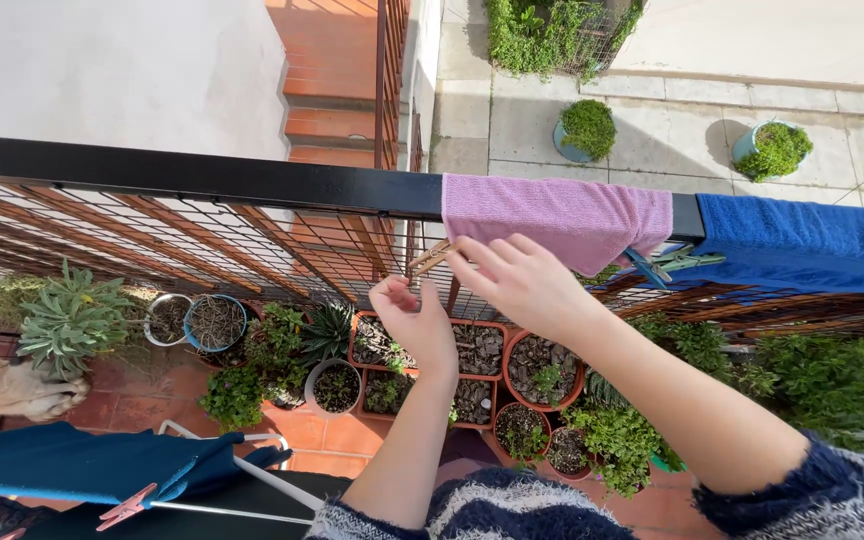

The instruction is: Hanging wet laundry on a balcony railing using clothespins

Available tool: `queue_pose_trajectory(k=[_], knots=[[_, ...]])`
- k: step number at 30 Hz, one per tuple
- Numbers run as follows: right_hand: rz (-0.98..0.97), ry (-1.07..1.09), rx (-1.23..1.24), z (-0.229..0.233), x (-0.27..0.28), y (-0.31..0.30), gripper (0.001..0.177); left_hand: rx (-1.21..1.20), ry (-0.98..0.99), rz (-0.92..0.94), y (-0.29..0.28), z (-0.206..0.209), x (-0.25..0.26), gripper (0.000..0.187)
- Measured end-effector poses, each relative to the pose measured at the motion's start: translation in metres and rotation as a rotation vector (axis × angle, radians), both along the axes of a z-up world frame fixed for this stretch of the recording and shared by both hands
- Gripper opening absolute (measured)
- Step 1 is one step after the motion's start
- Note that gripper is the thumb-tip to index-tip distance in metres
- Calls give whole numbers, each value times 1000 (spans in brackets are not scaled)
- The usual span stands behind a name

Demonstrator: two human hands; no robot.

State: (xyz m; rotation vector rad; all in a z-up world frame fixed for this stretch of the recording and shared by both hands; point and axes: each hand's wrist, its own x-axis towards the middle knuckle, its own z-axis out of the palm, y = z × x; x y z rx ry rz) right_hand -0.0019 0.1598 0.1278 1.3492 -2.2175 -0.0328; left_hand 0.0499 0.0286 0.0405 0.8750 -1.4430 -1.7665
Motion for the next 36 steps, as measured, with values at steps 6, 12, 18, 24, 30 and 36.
queue_pose_trajectory(k=[6, 12, 18, 24, 30, 36], knots=[[-490, -263, -653, -11, -5, 175, 16, -1307, 213, -354, -2, 43, -25, 21], [-729, -504, -880, -11, 42, 209, 7, -1647, 262, -274, -5, 40, -61, 16], [-780, -575, -921, -44, 75, 215, 7, -1578, 167, -208, 12, 41, -56, 20], [-706, -613, -859, -58, 104, 221, 7, -1681, 223, -507, 64, 22, -72, 34], [-844, -694, -800, -92, 151, 246, 7, -1694, 229, -554, 74, 26, -70, 40], [-1074, -818, -611, -141, 225, 258, 8, -1605, 306, -418, 56, 31, -68, 33]])
